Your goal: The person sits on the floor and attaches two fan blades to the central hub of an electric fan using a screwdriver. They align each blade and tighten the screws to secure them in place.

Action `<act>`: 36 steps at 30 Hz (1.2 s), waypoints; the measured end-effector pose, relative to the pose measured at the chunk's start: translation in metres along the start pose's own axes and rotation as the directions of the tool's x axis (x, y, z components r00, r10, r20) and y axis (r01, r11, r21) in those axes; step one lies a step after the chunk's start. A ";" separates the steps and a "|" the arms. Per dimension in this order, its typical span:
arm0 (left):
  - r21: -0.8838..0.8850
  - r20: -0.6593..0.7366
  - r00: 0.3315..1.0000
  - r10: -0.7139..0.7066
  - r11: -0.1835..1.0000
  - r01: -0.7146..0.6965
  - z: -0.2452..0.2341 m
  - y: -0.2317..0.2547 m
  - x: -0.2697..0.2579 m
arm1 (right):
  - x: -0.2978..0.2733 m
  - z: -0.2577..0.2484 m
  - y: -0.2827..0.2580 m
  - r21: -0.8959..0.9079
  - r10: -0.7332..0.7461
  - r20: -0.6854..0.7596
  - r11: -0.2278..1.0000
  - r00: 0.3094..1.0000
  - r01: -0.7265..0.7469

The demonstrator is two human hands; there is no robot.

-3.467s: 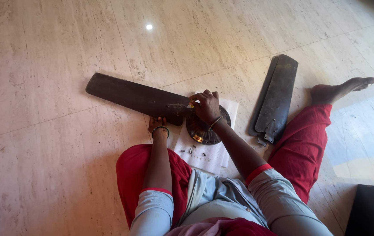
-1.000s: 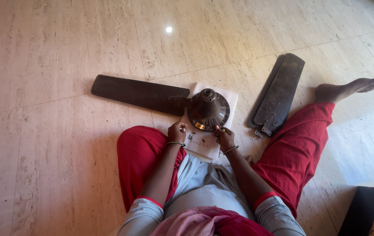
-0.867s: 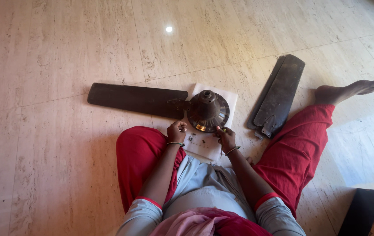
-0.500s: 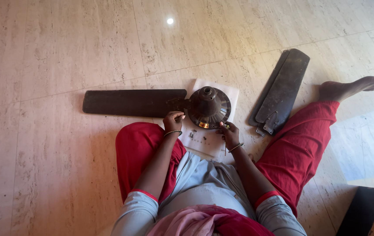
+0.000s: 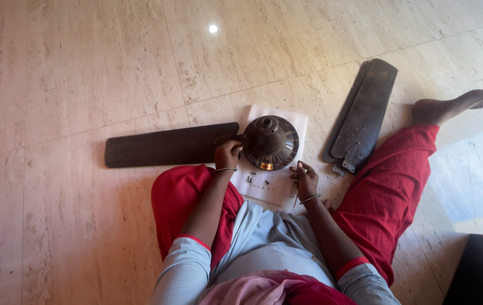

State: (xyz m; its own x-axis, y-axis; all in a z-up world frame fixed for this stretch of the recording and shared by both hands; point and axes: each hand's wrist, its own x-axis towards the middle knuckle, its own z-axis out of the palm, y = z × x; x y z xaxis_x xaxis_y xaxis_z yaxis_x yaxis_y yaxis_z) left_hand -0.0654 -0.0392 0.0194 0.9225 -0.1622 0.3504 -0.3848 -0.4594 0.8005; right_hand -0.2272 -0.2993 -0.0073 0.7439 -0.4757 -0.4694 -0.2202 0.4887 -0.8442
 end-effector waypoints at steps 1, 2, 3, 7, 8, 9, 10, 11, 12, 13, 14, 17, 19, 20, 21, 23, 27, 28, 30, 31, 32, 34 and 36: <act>-0.001 0.002 1.000 0.026 1.000 -0.026 0.002 -0.001 0.001 | -0.002 -0.004 0.002 0.025 0.019 -0.029 1.000 0.999 -0.018; -0.001 0.004 0.999 0.051 0.999 -0.051 0.003 -0.002 0.003 | -0.003 -0.006 0.005 0.045 0.033 -0.049 0.999 0.998 -0.031; -0.003 0.002 0.997 0.074 0.997 -0.074 0.005 -0.002 0.004 | -0.003 -0.008 0.006 0.061 0.048 -0.067 0.997 0.997 -0.044; 0.096 0.009 0.984 0.176 0.980 -0.177 0.010 0.000 0.008 | -0.004 -0.012 0.006 0.119 0.050 -0.121 0.992 0.991 -0.036; 0.141 0.013 0.977 0.214 0.967 -0.214 0.011 0.002 0.008 | -0.004 -0.012 0.006 0.155 0.077 -0.124 0.986 0.989 -0.058; 0.187 0.018 0.968 0.251 0.950 -0.250 0.011 0.004 0.009 | -0.004 -0.012 0.005 0.191 0.105 -0.125 0.978 0.987 -0.080; 0.205 0.025 0.964 0.264 0.942 -0.264 0.012 0.006 0.009 | -0.004 -0.011 0.004 0.227 0.132 -0.125 0.969 0.983 -0.102; 0.225 0.031 0.960 0.277 0.934 -0.276 0.012 0.007 0.008 | -0.005 -0.010 0.005 0.295 0.143 -0.080 0.949 0.987 -0.114; 0.244 0.037 0.957 0.289 0.926 -0.289 0.013 0.008 0.008 | -0.006 -0.009 0.005 0.360 0.150 -0.034 0.924 0.988 -0.128; 0.237 0.033 0.960 0.279 0.931 -0.279 0.013 0.009 0.007 | -0.008 -0.007 0.006 0.423 0.156 0.011 0.894 0.988 -0.146; 0.229 0.028 0.963 0.269 0.936 -0.268 0.013 0.010 0.006 | -0.011 -0.005 0.007 0.373 0.128 0.018 0.919 0.992 -0.126; 0.204 0.019 0.967 0.254 0.946 -0.252 0.014 0.007 0.005 | -0.023 0.001 0.012 0.225 0.044 0.055 0.973 0.998 -0.055; 0.179 0.020 0.974 0.226 0.957 -0.226 0.015 0.005 0.004 | -0.031 0.005 0.014 0.143 -0.016 0.089 0.990 0.996 0.003; 0.164 0.023 0.979 0.201 0.966 -0.202 0.015 0.003 0.005 | -0.034 0.007 0.014 0.136 -0.013 0.100 0.991 0.995 0.000; 0.149 0.027 0.984 0.175 0.973 -0.177 0.016 0.002 0.006 | -0.037 0.007 0.014 0.130 -0.011 0.109 0.992 0.994 -0.004; 0.126 0.016 0.981 0.194 0.973 -0.194 0.017 0.000 0.006 | -0.042 0.007 0.011 0.108 -0.017 0.122 0.994 0.992 0.003; 0.090 -0.012 0.972 0.236 0.968 -0.234 0.017 0.000 0.006 | -0.052 0.014 -0.002 -0.021 -0.109 0.170 0.993 0.979 0.114; 0.058 -0.012 0.979 0.202 0.978 -0.201 0.016 0.000 0.005 | -0.055 0.020 -0.007 -0.067 -0.144 0.193 0.985 0.971 0.160; -0.005 -0.015 0.991 0.135 0.991 -0.135 0.015 0.003 0.005 | -0.063 0.036 -0.023 -0.189 -0.285 0.260 0.922 0.923 0.338; -0.021 -0.007 0.994 0.111 0.994 -0.111 0.013 0.005 0.005 | -0.067 0.048 -0.033 -0.243 -0.349 0.301 0.872 0.887 0.426; -0.037 0.001 0.996 0.086 0.996 -0.086 0.012 0.007 0.006 | -0.072 0.059 -0.045 -0.360 -0.382 0.299 0.803 0.875 0.474; -0.053 -0.024 0.995 0.096 0.994 -0.097 0.010 0.009 0.005 | -0.086 0.079 -0.070 -0.572 -0.445 0.307 0.621 0.841 0.537; -0.051 -0.091 0.982 0.163 0.984 -0.168 0.010 0.012 0.006 | -0.096 0.099 -0.098 -0.479 -0.491 0.383 0.619 0.782 0.623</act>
State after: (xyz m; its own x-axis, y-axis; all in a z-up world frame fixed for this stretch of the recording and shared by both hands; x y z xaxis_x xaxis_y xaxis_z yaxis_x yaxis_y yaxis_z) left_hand -0.0636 -0.0540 0.0262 0.8406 -0.1552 0.5190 -0.5357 -0.3804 0.7538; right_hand -0.2144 -0.2294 0.1462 0.9319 -0.3319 0.1462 0.0246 -0.3444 -0.9385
